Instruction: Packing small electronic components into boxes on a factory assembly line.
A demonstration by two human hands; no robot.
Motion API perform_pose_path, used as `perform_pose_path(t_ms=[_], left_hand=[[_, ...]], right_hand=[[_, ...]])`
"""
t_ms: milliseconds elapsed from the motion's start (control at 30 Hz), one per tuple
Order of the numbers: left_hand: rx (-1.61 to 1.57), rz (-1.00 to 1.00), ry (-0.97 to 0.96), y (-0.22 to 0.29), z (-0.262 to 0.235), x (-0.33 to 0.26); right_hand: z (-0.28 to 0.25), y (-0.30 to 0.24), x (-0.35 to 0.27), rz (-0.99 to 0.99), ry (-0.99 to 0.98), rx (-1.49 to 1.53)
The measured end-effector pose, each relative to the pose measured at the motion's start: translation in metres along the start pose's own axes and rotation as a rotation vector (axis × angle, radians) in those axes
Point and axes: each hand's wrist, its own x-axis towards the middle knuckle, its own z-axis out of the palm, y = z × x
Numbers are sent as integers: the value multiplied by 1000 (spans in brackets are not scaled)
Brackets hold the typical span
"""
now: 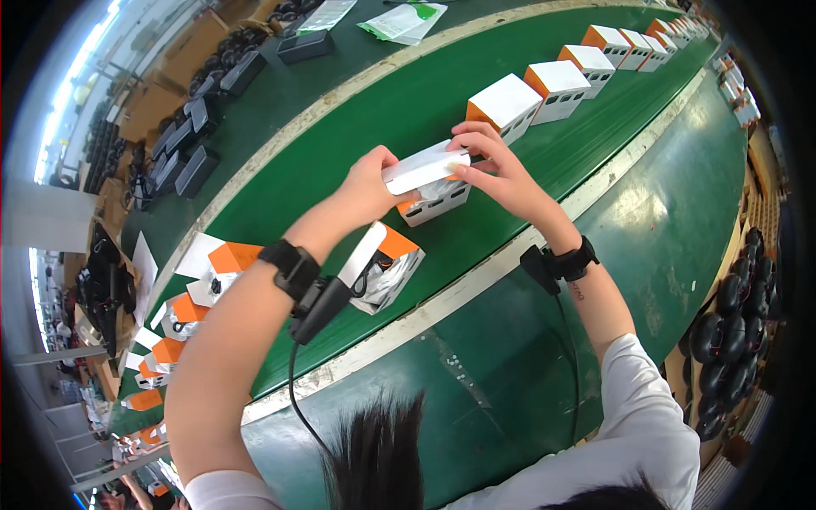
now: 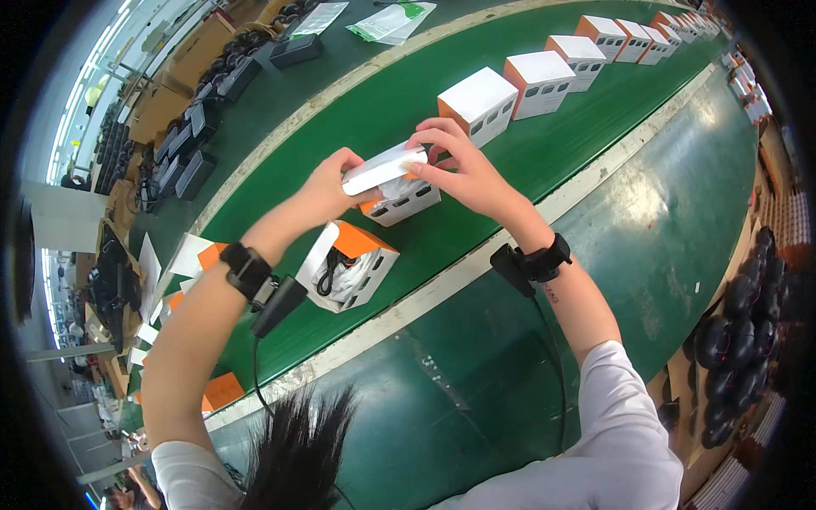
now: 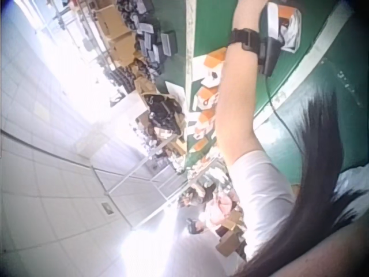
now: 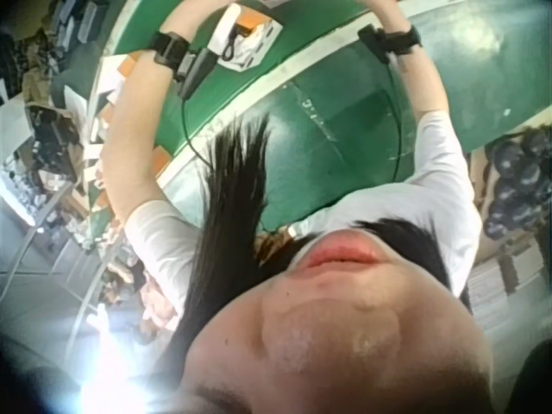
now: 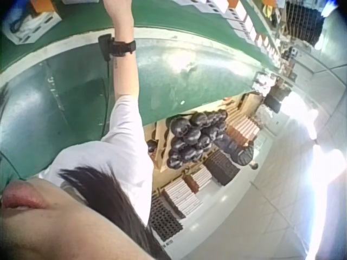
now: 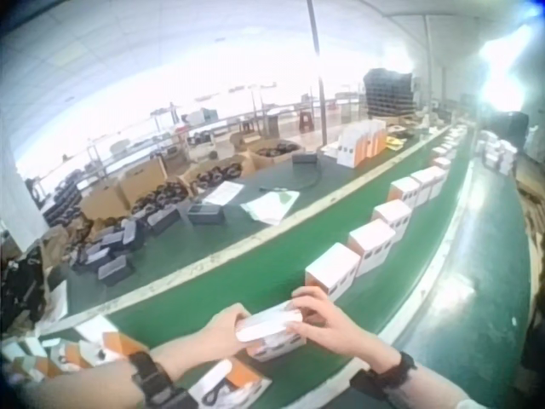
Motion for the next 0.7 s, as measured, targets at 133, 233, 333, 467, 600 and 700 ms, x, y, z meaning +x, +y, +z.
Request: perform_pose_path(t_ms=[133, 233, 333, 467, 600, 700], left_hand=[[19, 39, -327, 24, -21, -9], [31, -16, -316, 34, -17, -11], [241, 73, -245, 52, -7, -5], [566, 149, -236, 66, 1, 4], [523, 123, -275, 71, -1, 8], [505, 139, -252, 66, 7, 11]], right_hand=[[-16, 1, -5, -22, -85, -97], [-19, 7, -5, -87, -101, -142], [-20, 7, -4, -137, -79, -166], [-26, 7, -3, -118, -71, -146], [-29, 5, -3, -78, -41, -114], [-29, 5, -3, -26, -47, -104]])
